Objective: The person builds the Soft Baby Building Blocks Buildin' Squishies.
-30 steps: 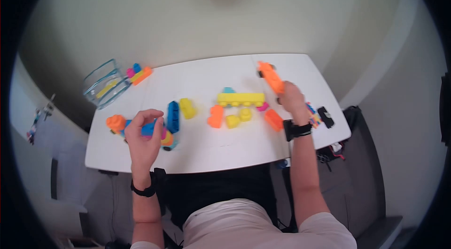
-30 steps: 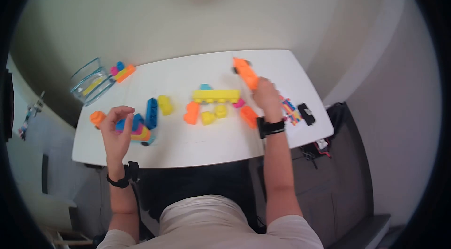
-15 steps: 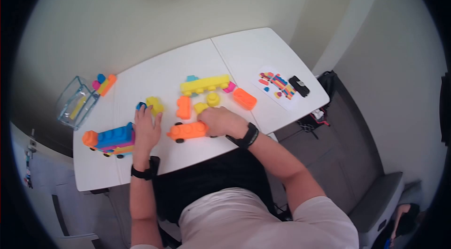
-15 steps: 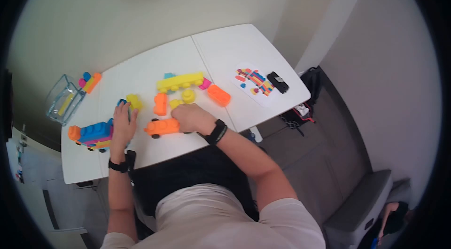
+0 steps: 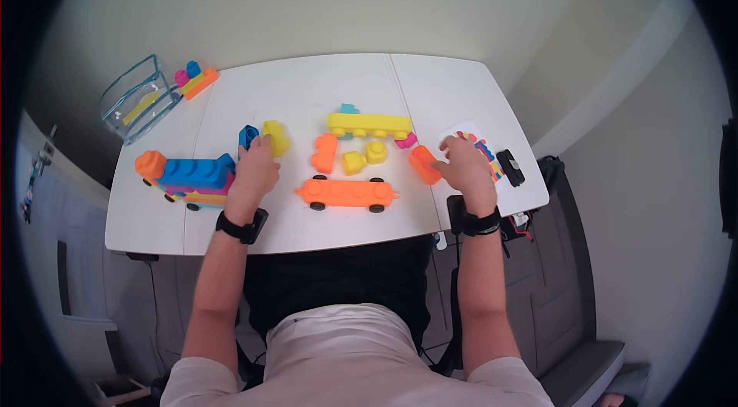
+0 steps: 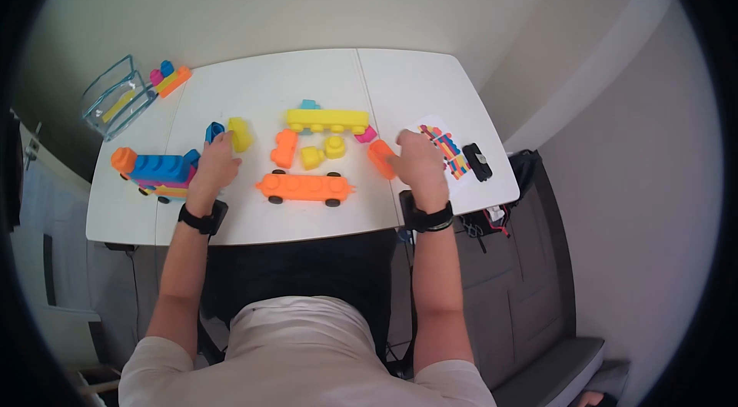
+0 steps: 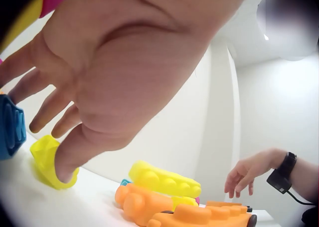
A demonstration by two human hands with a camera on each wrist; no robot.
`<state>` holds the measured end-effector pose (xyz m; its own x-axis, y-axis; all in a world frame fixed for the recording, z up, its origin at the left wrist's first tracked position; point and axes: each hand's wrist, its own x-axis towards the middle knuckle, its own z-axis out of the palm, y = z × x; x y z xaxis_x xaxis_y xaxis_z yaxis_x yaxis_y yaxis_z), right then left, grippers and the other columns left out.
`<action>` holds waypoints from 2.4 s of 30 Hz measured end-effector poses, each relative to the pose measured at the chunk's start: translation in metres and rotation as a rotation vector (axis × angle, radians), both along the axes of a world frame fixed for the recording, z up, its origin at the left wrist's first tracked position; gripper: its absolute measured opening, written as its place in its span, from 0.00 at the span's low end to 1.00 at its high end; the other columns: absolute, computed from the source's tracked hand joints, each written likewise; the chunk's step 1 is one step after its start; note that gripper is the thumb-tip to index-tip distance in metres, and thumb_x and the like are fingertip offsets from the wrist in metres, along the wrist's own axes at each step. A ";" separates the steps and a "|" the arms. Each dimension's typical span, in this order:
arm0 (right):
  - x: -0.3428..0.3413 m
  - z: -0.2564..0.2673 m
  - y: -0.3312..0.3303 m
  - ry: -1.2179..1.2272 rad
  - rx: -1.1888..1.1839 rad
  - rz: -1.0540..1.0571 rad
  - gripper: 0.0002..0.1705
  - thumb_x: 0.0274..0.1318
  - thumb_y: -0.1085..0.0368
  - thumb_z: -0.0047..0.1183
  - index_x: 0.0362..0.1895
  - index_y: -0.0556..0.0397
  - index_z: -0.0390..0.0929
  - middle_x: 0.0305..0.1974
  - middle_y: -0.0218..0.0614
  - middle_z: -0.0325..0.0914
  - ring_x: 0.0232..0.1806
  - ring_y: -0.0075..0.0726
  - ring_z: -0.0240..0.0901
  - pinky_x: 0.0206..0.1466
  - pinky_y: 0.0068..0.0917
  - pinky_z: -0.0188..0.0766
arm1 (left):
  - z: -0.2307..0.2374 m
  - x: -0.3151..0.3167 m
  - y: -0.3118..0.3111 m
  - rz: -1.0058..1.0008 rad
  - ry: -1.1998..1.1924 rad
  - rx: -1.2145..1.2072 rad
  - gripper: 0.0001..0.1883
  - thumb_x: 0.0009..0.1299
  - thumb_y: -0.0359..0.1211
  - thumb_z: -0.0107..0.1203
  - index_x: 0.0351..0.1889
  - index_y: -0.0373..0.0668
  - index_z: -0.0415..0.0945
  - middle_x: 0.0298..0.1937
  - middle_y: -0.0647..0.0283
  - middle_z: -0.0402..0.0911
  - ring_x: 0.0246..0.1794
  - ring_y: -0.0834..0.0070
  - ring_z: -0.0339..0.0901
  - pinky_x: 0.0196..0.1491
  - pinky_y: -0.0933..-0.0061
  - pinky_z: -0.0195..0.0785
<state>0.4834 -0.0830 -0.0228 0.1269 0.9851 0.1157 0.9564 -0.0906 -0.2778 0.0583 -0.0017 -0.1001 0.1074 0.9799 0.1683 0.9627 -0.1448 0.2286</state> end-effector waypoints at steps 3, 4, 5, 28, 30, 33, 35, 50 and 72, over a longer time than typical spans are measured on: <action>-0.002 0.001 0.008 -0.013 -0.112 -0.034 0.27 0.57 0.51 0.77 0.54 0.55 0.88 0.50 0.46 0.91 0.54 0.52 0.89 0.55 0.45 0.84 | -0.004 -0.007 0.011 -0.017 -0.008 -0.014 0.45 0.67 0.26 0.74 0.82 0.37 0.64 0.75 0.43 0.74 0.69 0.33 0.76 0.62 0.39 0.82; -0.009 0.002 0.010 0.075 -0.119 0.034 0.27 0.58 0.52 0.77 0.55 0.55 0.87 0.51 0.46 0.91 0.55 0.54 0.88 0.57 0.46 0.84 | 0.002 -0.006 0.014 -0.032 -0.052 0.028 0.46 0.67 0.27 0.75 0.83 0.37 0.63 0.75 0.43 0.73 0.69 0.33 0.76 0.62 0.39 0.82; -0.015 0.002 0.012 0.161 -0.127 0.103 0.27 0.58 0.54 0.77 0.57 0.55 0.86 0.53 0.47 0.91 0.57 0.55 0.88 0.58 0.47 0.83 | 0.006 -0.004 0.014 -0.047 -0.098 0.070 0.47 0.67 0.27 0.75 0.83 0.36 0.62 0.76 0.43 0.72 0.69 0.33 0.76 0.62 0.39 0.82; -0.070 -0.042 0.046 0.055 -0.019 0.224 0.18 0.60 0.66 0.71 0.53 0.50 0.83 0.50 0.43 0.87 0.55 0.55 0.86 0.56 0.51 0.82 | -0.016 -0.014 0.005 -0.065 -0.180 0.070 0.38 0.63 0.20 0.64 0.74 0.36 0.69 0.78 0.25 0.67 0.66 0.26 0.77 0.70 0.40 0.75; -0.069 -0.041 0.043 0.063 -0.004 0.234 0.17 0.57 0.71 0.67 0.52 0.50 0.84 0.50 0.44 0.88 0.55 0.56 0.87 0.56 0.51 0.82 | -0.022 -0.018 0.007 0.014 -0.178 0.095 0.37 0.62 0.18 0.59 0.74 0.37 0.70 0.79 0.30 0.68 0.70 0.27 0.75 0.73 0.41 0.71; -0.067 -0.044 0.046 0.031 -0.028 0.231 0.17 0.57 0.70 0.68 0.51 0.51 0.85 0.50 0.45 0.89 0.54 0.56 0.87 0.56 0.51 0.82 | -0.022 -0.019 0.010 -0.037 -0.106 0.361 0.40 0.61 0.14 0.54 0.76 0.38 0.70 0.79 0.33 0.69 0.72 0.28 0.71 0.74 0.44 0.70; -0.065 -0.045 0.047 0.016 -0.047 0.225 0.17 0.57 0.69 0.68 0.51 0.51 0.85 0.50 0.45 0.89 0.54 0.56 0.87 0.56 0.51 0.82 | 0.035 0.012 -0.023 -0.036 -0.187 0.356 0.42 0.59 0.13 0.52 0.77 0.40 0.70 0.77 0.36 0.72 0.76 0.32 0.68 0.74 0.47 0.69; -0.059 0.013 -0.007 0.138 -0.031 0.340 0.19 0.58 0.69 0.69 0.54 0.56 0.83 0.51 0.47 0.89 0.57 0.59 0.86 0.59 0.48 0.83 | 0.096 0.056 -0.065 -0.469 -0.646 0.034 0.39 0.86 0.37 0.56 0.90 0.45 0.50 0.73 0.41 0.70 0.69 0.50 0.77 0.73 0.55 0.71; -0.081 -0.008 -0.011 0.115 -0.114 0.452 0.19 0.55 0.75 0.65 0.53 0.53 0.87 0.48 0.48 0.88 0.55 0.57 0.85 0.60 0.49 0.81 | 0.041 0.092 -0.072 -0.589 -0.036 -0.014 0.39 0.60 0.28 0.79 0.73 0.53 0.82 0.60 0.60 0.84 0.61 0.56 0.82 0.63 0.51 0.74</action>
